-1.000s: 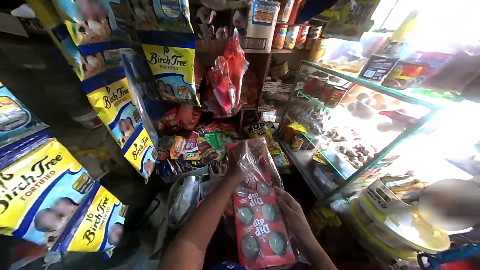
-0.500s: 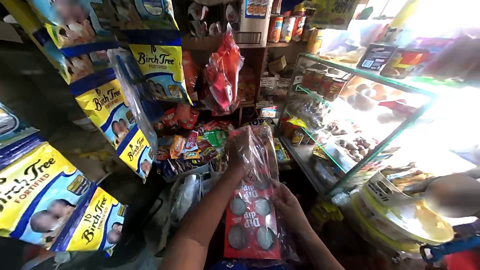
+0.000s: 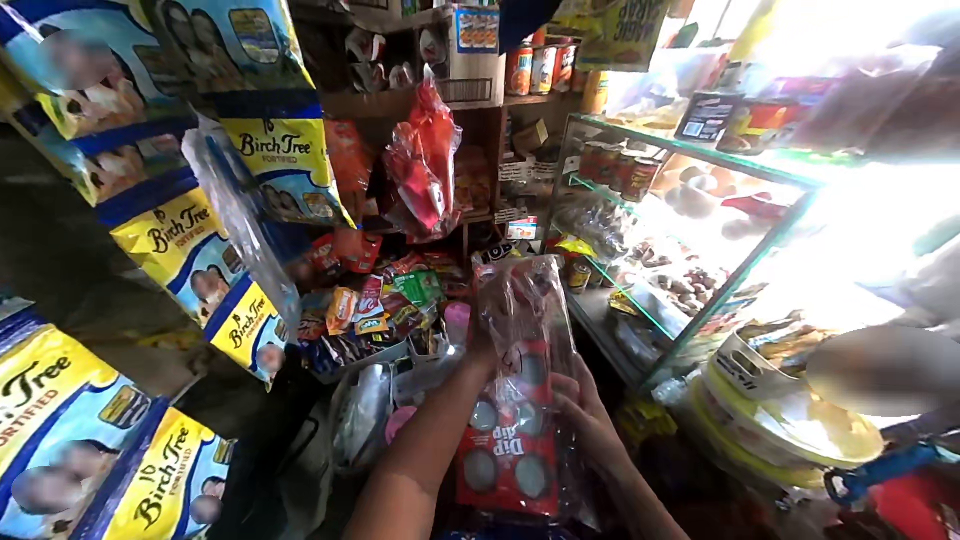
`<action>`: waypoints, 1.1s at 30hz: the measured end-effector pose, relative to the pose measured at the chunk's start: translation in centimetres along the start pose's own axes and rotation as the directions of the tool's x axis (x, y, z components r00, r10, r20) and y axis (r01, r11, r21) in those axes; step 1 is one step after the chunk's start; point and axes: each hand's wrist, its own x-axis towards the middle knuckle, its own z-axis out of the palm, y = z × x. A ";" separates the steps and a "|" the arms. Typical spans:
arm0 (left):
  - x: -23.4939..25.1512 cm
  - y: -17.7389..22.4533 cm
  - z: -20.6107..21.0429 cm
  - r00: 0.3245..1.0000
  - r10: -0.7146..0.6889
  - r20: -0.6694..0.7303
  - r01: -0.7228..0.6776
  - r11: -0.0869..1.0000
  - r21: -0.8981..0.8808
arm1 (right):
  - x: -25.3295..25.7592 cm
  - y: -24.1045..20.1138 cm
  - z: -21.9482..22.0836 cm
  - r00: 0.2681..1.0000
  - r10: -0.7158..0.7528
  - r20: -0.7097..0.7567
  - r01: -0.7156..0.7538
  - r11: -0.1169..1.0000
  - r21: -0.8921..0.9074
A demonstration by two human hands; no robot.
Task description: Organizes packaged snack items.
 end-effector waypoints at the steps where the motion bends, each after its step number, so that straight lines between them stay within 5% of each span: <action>1: 0.3 -0.1 0.2 0.999 -0.028 0.034 0.026 0.999 0.048 | 0.4 -0.5 -0.5 1.000 0.016 -0.007 -0.016 1.000 -0.008; 6: 1.1 0.0 1.8 0.990 0.005 0.140 -0.051 0.945 0.323 | 2.5 -2.8 -2.5 0.996 0.085 0.038 -0.082 0.995 -0.060; 11: 1.1 -0.9 3.6 0.986 0.110 0.129 -0.126 0.984 0.122 | 2.7 -1.5 -3.0 0.995 0.100 -0.013 -0.101 0.990 -0.096; 14: -0.9 0.2 3.2 0.980 0.076 0.186 -0.116 0.970 0.212 | 2.3 0.1 -3.2 0.988 0.100 -0.121 -0.111 0.990 -0.082; 18: -0.1 -3.0 4.2 0.966 0.242 0.088 -0.250 0.963 0.098 | 1.9 1.5 -3.3 0.972 0.134 -0.195 -0.151 0.986 -0.073; 23: 0.8 -4.8 5.1 0.975 0.224 0.008 -0.214 0.920 0.327 | 1.6 3.2 -2.8 0.955 0.120 -0.270 -0.158 0.980 -0.122; 26: 2.4 -7.2 7.0 0.930 0.362 -0.069 -0.311 0.870 0.383 | 1.4 3.5 -3.0 0.952 0.100 -0.290 -0.140 0.983 -0.122; 33: -0.5 -10.8 6.5 0.970 0.238 0.053 -0.241 0.897 0.370 | 0.8 3.7 -8.2 0.903 0.027 -0.430 -0.135 0.965 -0.224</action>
